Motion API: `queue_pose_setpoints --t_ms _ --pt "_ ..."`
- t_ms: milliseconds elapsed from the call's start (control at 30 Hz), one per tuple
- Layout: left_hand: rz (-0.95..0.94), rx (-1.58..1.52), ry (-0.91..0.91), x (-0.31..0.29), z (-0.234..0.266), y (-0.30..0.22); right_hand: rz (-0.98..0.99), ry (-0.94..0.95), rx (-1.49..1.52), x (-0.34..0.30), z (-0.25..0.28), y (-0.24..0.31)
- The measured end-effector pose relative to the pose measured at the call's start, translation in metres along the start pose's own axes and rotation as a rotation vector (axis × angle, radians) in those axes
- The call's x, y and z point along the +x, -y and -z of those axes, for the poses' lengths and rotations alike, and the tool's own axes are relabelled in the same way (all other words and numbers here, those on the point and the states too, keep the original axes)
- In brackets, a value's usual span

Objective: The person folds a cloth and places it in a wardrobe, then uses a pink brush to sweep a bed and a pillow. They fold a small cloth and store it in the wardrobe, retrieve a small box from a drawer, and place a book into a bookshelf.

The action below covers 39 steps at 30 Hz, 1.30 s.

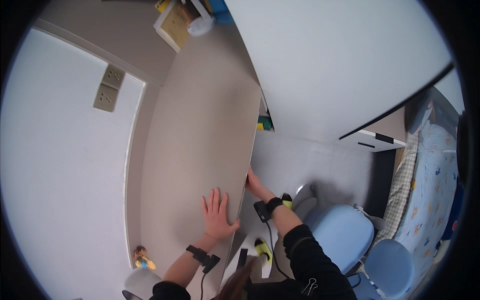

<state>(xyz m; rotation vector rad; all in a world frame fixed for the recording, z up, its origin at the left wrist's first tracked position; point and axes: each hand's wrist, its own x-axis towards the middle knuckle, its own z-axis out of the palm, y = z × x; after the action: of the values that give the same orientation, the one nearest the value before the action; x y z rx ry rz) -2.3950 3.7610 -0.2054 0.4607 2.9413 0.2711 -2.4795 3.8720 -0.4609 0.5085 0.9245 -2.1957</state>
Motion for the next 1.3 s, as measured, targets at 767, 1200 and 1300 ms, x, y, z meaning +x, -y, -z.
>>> queue_pose_setpoints --t_ms 767,1200,1300 --pt "-0.085 -0.027 -0.077 -0.008 -0.001 0.009 0.214 -0.9 -1.202 -0.338 0.05 0.144" --pt "-0.049 -0.096 -0.061 -0.012 0.003 0.017 0.452 0.143 -2.65 -0.302 0.006 0.154" --pt "-0.059 -0.113 -0.075 -0.012 0.008 0.018 0.497 -0.091 -2.164 -0.317 -0.005 0.162"
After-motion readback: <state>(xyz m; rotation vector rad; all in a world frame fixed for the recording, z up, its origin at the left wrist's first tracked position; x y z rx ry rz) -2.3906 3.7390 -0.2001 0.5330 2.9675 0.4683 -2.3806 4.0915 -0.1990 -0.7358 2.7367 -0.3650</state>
